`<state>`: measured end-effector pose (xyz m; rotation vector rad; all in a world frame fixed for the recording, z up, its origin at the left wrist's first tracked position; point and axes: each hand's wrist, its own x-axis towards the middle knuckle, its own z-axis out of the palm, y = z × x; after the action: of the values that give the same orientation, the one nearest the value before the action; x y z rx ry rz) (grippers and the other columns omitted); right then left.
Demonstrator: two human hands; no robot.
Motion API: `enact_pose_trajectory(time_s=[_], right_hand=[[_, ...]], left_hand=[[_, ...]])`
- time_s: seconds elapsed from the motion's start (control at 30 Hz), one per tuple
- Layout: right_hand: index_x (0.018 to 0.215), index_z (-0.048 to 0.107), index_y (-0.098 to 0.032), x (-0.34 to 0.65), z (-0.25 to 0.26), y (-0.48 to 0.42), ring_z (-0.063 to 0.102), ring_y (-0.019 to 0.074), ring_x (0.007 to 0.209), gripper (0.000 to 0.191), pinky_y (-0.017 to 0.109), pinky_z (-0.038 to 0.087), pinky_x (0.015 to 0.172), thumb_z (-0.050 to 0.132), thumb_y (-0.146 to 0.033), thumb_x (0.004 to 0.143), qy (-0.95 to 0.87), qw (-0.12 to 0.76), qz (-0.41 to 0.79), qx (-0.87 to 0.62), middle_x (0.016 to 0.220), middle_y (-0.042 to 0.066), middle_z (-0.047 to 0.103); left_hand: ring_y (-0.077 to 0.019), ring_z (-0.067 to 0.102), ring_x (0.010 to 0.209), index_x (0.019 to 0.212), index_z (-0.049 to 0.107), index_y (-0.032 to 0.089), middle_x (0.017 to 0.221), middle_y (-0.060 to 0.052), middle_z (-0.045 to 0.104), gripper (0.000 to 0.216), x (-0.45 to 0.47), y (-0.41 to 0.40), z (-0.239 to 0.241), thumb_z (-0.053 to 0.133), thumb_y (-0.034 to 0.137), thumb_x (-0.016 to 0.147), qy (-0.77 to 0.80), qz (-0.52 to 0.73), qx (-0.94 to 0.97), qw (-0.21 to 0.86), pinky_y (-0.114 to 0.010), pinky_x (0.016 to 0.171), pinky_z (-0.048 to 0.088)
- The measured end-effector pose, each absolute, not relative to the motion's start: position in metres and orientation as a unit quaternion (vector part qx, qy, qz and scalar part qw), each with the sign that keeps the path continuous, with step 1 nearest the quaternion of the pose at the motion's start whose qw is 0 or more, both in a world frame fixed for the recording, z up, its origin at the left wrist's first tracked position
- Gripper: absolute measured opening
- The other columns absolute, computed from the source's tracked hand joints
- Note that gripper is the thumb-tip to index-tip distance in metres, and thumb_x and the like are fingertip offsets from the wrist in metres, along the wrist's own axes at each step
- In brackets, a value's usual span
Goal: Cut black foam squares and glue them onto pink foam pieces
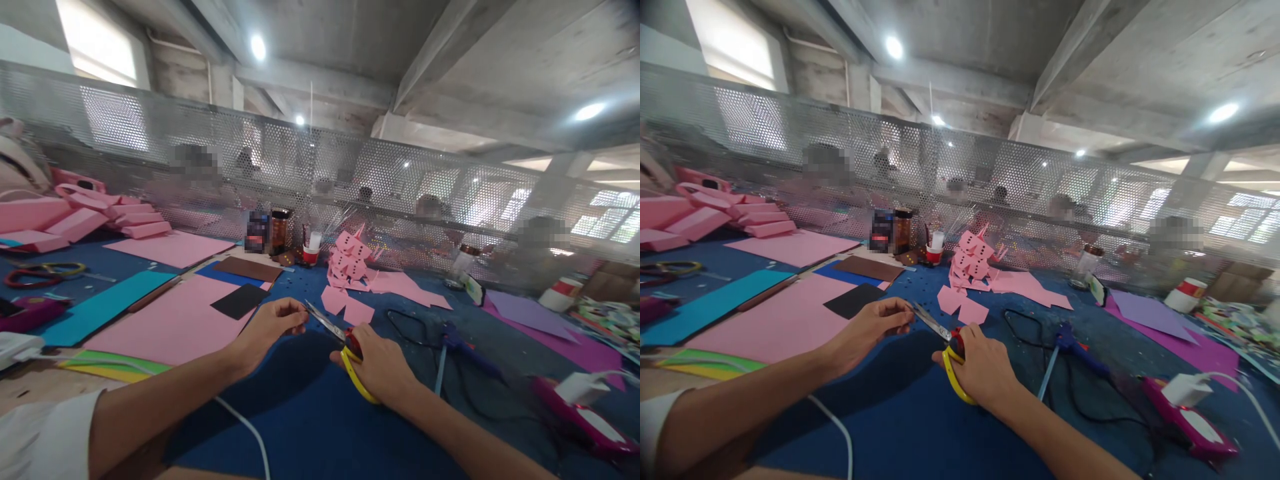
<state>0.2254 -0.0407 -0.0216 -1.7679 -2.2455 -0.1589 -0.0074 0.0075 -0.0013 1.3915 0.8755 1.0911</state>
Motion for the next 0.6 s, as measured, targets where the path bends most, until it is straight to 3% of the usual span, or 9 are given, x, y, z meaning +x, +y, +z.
enact_pose_trajectory(time_s=[0.23, 0.6], right_hand=[[0.094, 0.056, -0.021, 0.2224, -0.02, -0.0415, 0.066, 0.0215, 0.072, 0.048, 0.029, 0.023, 0.055, 0.049, -0.068, 0.086, -0.778, 0.138, -0.063, -0.61, 0.094, 0.003, 0.065], [0.086, 0.055, -0.022, 0.2203, -0.0156, -0.0451, 0.063, 0.02, 0.066, 0.047, 0.029, 0.02, 0.054, 0.054, -0.068, 0.084, -0.77, 0.147, -0.043, -0.62, 0.077, 0.001, 0.065]], left_hand=[[-0.0129, 0.058, 0.07, 0.089, 0.066, 0.016, 0.081, -0.001, 0.064, 0.021, -0.0068, 0.0074, -0.0019, 0.071, 0.029, 0.074, 0.37, 0.462, 0.572, 0.568, -0.025, 0.068, 0.043], [-0.0136, 0.058, 0.07, 0.087, 0.067, 0.016, 0.079, -0.001, 0.065, 0.022, -0.0053, 0.006, 0.0012, 0.073, 0.03, 0.071, 0.373, 0.45, 0.567, 0.58, -0.026, 0.068, 0.043]])
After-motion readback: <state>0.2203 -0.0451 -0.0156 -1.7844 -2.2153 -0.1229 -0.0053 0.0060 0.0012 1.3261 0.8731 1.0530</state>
